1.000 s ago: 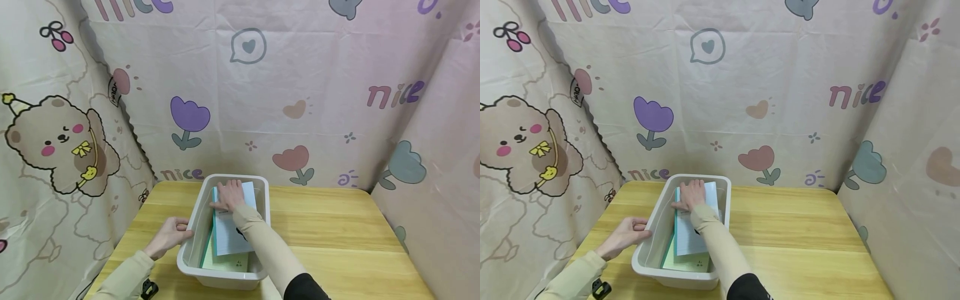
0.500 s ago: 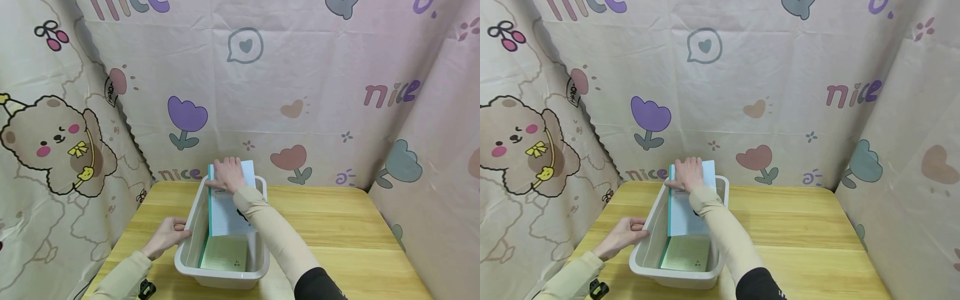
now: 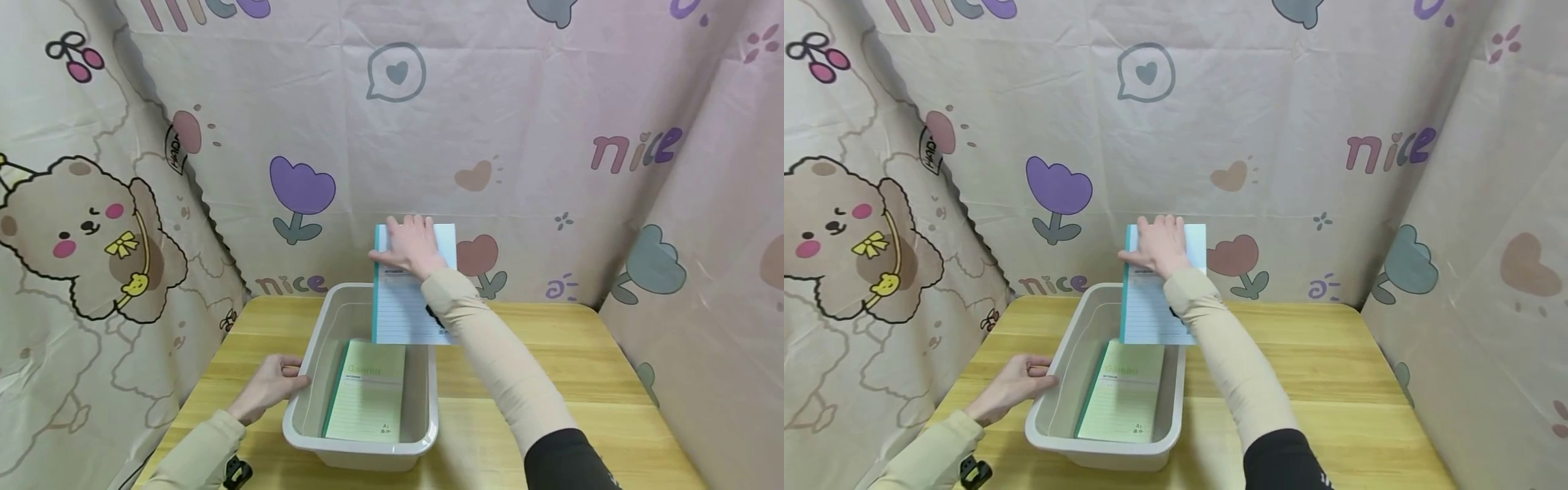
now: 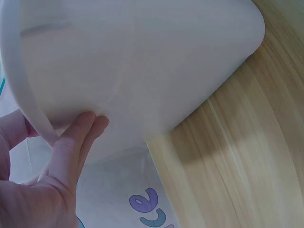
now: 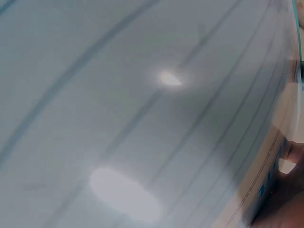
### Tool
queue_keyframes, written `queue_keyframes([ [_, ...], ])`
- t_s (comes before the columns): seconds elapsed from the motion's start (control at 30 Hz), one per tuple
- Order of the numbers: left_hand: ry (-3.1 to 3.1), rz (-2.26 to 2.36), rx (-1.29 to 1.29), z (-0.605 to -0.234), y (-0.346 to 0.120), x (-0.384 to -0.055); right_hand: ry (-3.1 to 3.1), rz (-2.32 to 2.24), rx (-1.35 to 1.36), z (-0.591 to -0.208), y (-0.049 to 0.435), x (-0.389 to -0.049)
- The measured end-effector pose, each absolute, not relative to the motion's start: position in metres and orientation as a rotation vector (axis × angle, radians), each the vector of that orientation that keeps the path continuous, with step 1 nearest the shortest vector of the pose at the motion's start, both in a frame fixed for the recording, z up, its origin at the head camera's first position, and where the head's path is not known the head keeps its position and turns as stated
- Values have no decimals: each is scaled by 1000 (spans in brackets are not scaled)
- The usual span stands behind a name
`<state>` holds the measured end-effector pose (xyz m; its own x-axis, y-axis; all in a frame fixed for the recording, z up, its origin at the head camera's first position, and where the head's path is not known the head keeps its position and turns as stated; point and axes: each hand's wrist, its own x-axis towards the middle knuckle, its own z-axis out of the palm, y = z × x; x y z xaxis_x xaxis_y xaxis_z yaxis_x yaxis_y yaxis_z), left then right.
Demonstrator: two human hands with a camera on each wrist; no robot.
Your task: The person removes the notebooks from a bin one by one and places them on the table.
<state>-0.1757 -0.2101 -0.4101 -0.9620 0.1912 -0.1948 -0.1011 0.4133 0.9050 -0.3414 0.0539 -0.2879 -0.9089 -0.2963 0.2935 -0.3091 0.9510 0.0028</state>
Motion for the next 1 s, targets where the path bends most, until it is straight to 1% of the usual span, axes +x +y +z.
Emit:
queue_keyframes([
  [0.23, 2408, 1564, 54, -411, -211, -176, -2837, 118, 410, -291, 102, -346],
  [0.43, 2421, 1560, 31, -411, -211, -177, -2862, 126, 386, -311, 144, -348],
  [0.7, 2403, 1580, 60, -414, -214, -176, -2880, 114, 410, -354, 178, -352],
  [1.0, 2428, 1571, 69, -414, -211, -175, -2879, 127, 428, -427, 205, -351],
])
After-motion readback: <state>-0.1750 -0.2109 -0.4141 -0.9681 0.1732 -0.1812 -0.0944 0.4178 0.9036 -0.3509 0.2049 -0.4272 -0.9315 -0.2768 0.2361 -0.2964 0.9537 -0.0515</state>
